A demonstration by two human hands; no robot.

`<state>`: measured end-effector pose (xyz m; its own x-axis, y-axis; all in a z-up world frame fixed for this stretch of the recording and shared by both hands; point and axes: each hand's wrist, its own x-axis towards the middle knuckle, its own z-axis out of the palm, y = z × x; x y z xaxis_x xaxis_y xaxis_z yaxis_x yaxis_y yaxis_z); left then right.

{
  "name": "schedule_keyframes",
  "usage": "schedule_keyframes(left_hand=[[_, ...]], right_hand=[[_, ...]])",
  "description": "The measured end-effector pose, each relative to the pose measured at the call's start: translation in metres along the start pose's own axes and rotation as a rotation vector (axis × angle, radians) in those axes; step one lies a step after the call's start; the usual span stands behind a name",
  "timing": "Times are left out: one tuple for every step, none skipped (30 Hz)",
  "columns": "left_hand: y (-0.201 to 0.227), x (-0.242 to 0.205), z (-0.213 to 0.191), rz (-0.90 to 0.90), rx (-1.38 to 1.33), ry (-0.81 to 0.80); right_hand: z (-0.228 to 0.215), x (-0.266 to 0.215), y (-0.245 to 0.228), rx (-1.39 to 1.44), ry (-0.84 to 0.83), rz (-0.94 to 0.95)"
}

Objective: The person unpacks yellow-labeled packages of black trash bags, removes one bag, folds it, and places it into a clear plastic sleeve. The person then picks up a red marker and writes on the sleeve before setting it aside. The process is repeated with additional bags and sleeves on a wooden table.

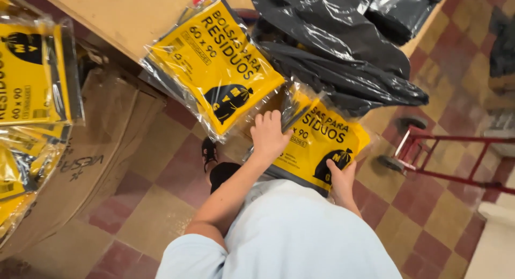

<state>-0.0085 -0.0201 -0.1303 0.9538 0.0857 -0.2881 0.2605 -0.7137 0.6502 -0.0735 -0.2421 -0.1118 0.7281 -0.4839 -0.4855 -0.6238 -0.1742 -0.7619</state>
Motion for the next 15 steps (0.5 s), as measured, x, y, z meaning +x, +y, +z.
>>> schedule_keyframes(left_hand=[[-0.001, 0.004, -0.004, -0.046, -0.065, -0.024], [-0.002, 0.004, -0.007, -0.095, -0.133, -0.052], [-0.006, 0.002, 0.003, -0.106, -0.135, -0.042], [-0.01, 0.007, 0.009, -0.077, -0.14, -0.031], [-0.013, 0.012, 0.014, -0.047, -0.144, -0.019], [-0.003, 0.0, -0.01, -0.048, -0.141, -0.004], [0.007, -0.011, -0.034, 0.031, -0.072, 0.002], [0.017, -0.024, -0.056, 0.111, -0.002, 0.0], [0.007, -0.006, -0.064, 0.109, 0.001, 0.007], [-0.005, 0.007, -0.07, 0.202, 0.115, 0.335], [-0.017, 0.021, -0.077, 0.295, 0.23, 0.662], [-0.044, 0.054, -0.096, 0.3, 0.235, 0.657], [-0.07, 0.087, -0.115, 0.279, 0.344, 0.75], [-0.097, 0.123, -0.137, 0.257, 0.455, 0.85], [-0.103, 0.137, -0.158, 0.263, 0.46, 0.853]], right_hand=[[0.003, 0.002, -0.001, -0.029, 0.003, -0.001], [0.003, 0.002, 0.0, -0.063, 0.007, 0.002], [0.003, -0.007, -0.006, -0.069, -0.006, -0.003], [0.009, -0.013, -0.015, -0.11, 0.014, -0.018], [0.013, -0.02, -0.024, -0.152, 0.035, -0.033], [0.012, -0.019, -0.022, -0.147, 0.025, -0.043], [0.011, -0.017, -0.019, -0.173, 0.022, -0.038], [0.009, -0.016, -0.016, -0.2, 0.024, -0.027], [0.013, -0.015, -0.018, -0.196, 0.018, -0.032], [0.016, -0.018, -0.016, -0.194, 0.051, -0.086], [0.019, -0.022, -0.014, -0.192, 0.085, -0.139], [0.02, -0.031, -0.028, -0.187, 0.087, -0.133], [0.022, -0.041, -0.041, -0.222, 0.107, -0.158], [0.026, -0.048, -0.056, -0.255, 0.124, -0.19], [0.024, -0.045, -0.057, -0.247, 0.123, -0.19]])
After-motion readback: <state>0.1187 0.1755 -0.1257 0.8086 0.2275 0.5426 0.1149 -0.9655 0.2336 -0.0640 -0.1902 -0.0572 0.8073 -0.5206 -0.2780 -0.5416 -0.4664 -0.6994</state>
